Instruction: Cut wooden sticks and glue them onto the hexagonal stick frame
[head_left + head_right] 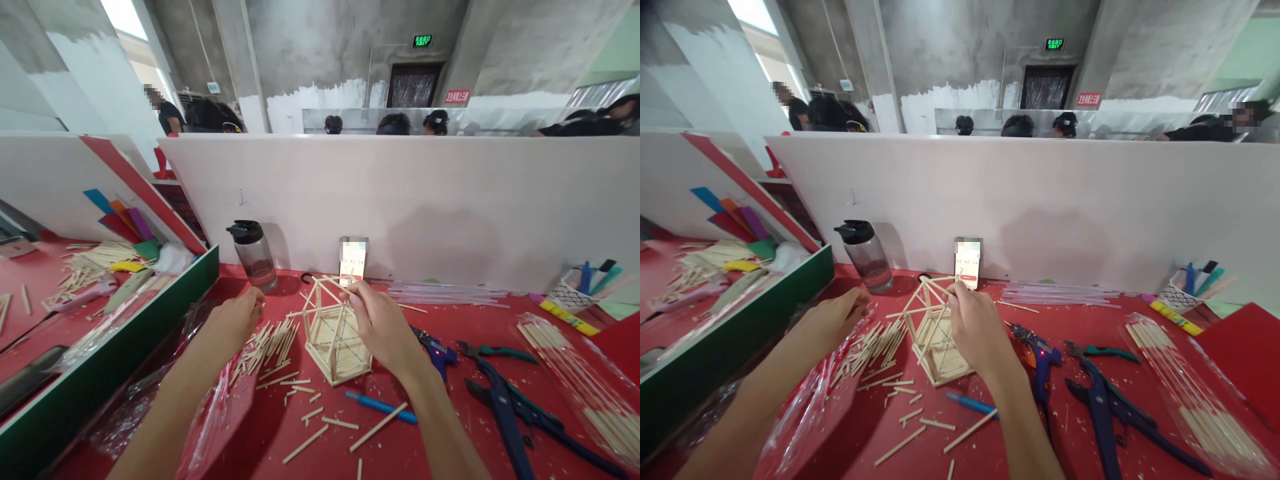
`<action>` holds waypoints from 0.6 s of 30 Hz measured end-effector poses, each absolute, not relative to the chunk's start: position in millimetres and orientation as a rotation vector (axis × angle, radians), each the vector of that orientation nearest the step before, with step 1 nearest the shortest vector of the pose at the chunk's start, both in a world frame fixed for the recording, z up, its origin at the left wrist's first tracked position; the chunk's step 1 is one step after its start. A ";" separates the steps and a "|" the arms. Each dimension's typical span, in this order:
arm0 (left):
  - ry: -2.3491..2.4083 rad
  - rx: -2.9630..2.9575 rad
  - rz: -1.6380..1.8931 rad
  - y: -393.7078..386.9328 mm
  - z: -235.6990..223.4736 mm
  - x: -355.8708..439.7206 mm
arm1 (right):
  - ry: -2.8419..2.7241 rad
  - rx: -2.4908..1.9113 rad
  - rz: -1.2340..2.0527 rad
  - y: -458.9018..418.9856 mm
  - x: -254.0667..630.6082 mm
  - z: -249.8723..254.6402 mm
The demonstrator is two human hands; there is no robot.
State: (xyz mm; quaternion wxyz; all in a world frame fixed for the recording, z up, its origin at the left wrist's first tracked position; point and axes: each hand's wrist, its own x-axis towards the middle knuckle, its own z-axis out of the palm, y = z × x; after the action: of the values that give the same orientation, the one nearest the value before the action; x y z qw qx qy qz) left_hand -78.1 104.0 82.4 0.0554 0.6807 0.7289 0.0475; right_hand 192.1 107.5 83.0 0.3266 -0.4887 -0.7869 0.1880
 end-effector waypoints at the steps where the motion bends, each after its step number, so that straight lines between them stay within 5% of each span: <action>1: 2.216 2.047 0.156 104.6 82.5 -77.7 | -2.045 -1.264 0.493 107.9 193.3 82.9; 13: 2.189 2.129 0.296 85.0 103.8 -72.2 | -2.008 -1.253 0.541 103.8 197.1 92.2; 18: 1.573 2.208 0.632 63.7 112.0 -34.4 | -1.991 -1.216 0.736 95.7 193.9 100.0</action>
State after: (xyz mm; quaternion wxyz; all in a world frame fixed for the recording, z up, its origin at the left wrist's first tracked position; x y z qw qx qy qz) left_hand -34.4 63.7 112.0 0.1778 0.7806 0.5560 0.2234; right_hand 193.9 95.7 100.0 0.3406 -0.4674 -0.7651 0.2830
